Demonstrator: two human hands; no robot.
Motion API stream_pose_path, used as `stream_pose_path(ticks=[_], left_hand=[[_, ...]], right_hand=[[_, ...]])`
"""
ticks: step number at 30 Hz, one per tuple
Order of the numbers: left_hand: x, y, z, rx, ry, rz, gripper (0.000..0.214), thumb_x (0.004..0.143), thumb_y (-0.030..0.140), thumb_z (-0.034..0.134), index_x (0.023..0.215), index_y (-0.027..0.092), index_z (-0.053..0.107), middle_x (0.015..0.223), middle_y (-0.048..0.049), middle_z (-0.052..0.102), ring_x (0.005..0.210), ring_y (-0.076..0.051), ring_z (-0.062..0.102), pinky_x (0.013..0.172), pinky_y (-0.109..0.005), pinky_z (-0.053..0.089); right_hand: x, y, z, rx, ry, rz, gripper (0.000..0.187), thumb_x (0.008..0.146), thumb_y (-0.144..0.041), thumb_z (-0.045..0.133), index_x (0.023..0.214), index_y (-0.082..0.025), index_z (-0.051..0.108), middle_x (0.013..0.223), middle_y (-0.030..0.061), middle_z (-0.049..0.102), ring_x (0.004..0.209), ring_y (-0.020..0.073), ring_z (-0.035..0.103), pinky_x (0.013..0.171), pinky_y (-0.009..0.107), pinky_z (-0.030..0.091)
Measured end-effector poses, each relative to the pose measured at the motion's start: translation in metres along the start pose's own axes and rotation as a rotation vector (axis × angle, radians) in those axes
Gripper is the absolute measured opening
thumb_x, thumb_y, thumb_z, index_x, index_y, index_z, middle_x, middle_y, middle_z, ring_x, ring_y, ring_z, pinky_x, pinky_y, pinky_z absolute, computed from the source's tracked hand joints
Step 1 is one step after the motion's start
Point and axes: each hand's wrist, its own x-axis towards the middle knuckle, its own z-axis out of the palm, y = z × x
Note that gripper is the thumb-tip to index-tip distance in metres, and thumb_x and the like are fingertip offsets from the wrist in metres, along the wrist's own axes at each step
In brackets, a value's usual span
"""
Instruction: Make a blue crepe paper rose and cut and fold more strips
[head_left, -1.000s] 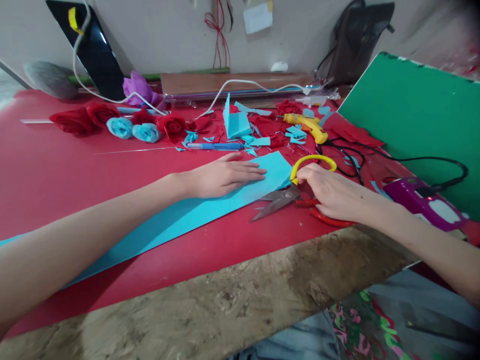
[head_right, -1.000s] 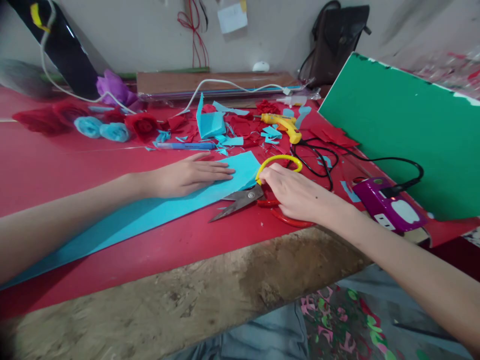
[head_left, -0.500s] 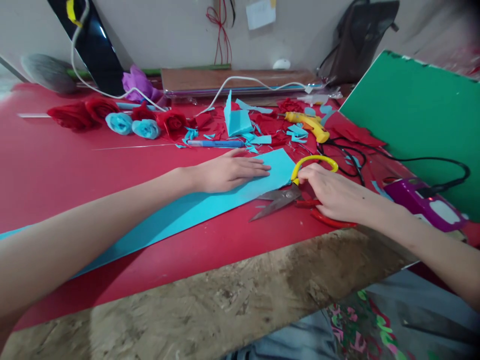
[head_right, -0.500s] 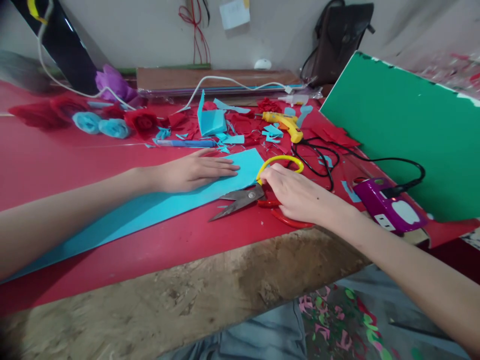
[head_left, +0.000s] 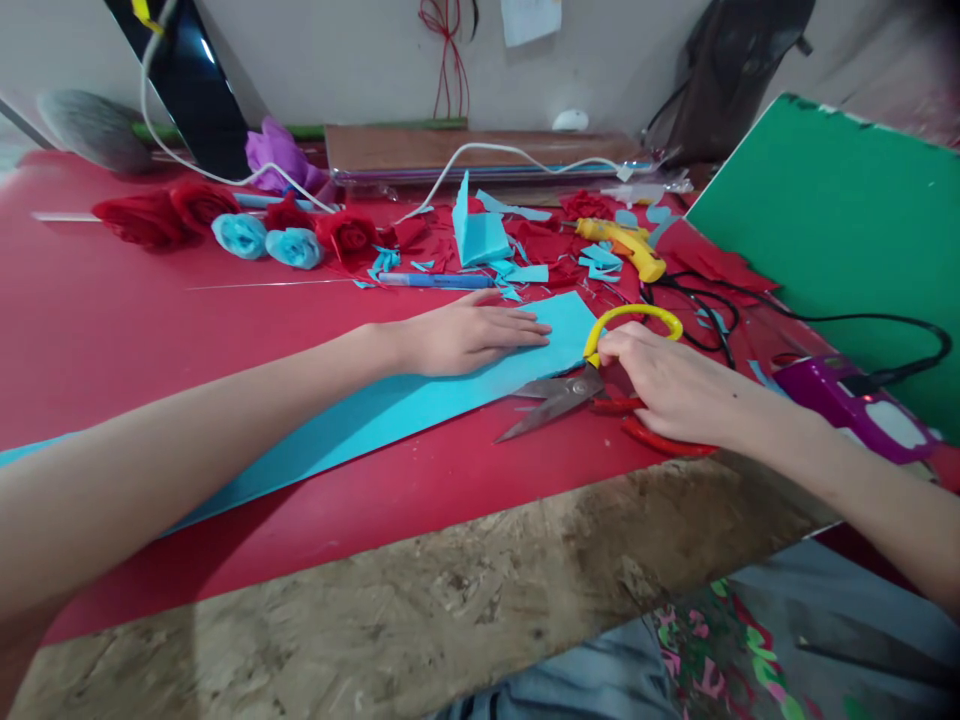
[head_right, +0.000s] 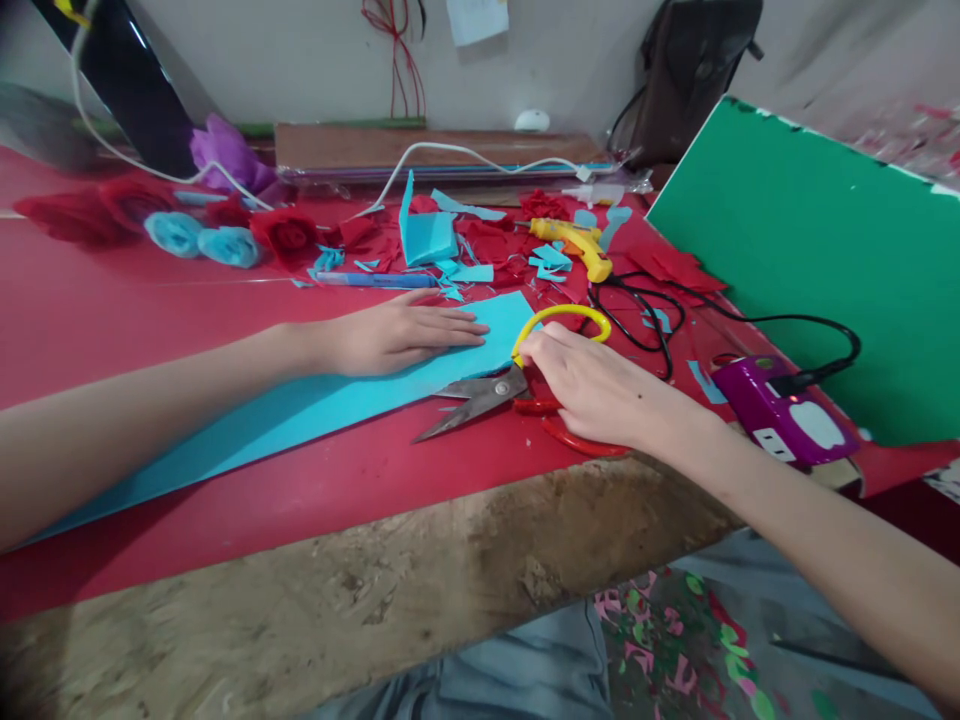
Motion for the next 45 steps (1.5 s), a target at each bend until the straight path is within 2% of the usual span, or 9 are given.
stream_pose_path(ticks=[5,16,22,32,41,45], left_hand=[[0.003,0.000,0.000,-0.001,-0.010,-0.011,0.042,0.090,0.020,0.031,0.131,0.024,0.041,0.140,-0.0052,0.041,0.131,-0.018,0.033,0.109,-0.044,0.008],[0.008,-0.002,0.001,-0.012,-0.023,-0.022,0.043,0.090,0.019,0.032,0.131,0.024,0.042,0.139,-0.0052,0.041,0.131,-0.020,0.034,0.108,-0.047,0.008],[0.017,0.001,0.001,-0.003,-0.039,-0.046,0.044,0.089,0.016,0.032,0.130,0.025,0.042,0.140,-0.0037,0.040,0.131,-0.018,0.033,0.109,-0.047,0.006],[0.020,0.000,0.001,-0.022,-0.042,-0.028,0.043,0.089,0.017,0.032,0.129,0.024,0.043,0.139,-0.0039,0.042,0.131,-0.018,0.034,0.110,-0.047,0.005],[0.026,-0.001,0.002,0.006,-0.031,-0.025,0.043,0.088,0.016,0.033,0.129,0.024,0.043,0.139,-0.0037,0.042,0.130,-0.018,0.035,0.110,-0.046,0.006],[0.027,-0.003,0.003,0.006,-0.030,-0.014,0.044,0.087,0.015,0.033,0.129,0.024,0.044,0.139,-0.0038,0.043,0.130,-0.018,0.035,0.109,-0.045,0.008]], right_hand=[[0.005,-0.003,0.001,-0.038,0.008,-0.009,0.044,0.054,0.002,0.037,0.096,-0.009,0.043,0.091,0.0146,0.049,0.087,0.0271,0.051,0.073,0.040,0.045],[0.002,-0.002,0.000,0.006,-0.024,0.004,0.046,0.053,0.002,0.039,0.096,-0.014,0.041,0.092,0.0108,0.048,0.086,0.0244,0.052,0.072,0.038,0.045],[0.007,-0.006,0.005,0.021,-0.031,0.008,0.047,0.054,0.002,0.038,0.099,-0.013,0.041,0.093,0.0113,0.047,0.088,0.0246,0.051,0.069,0.035,0.045],[0.008,-0.007,0.002,-0.025,0.018,-0.066,0.045,0.056,0.001,0.038,0.100,-0.009,0.042,0.091,0.0138,0.049,0.085,0.0258,0.051,0.070,0.038,0.047],[0.017,-0.012,0.006,0.005,0.014,-0.057,0.046,0.055,0.001,0.039,0.099,-0.012,0.040,0.093,0.0134,0.048,0.088,0.0264,0.051,0.070,0.039,0.048],[0.016,-0.013,0.003,0.029,-0.028,-0.049,0.045,0.058,0.003,0.039,0.100,-0.012,0.039,0.094,0.0149,0.048,0.088,0.0268,0.050,0.072,0.041,0.048]])
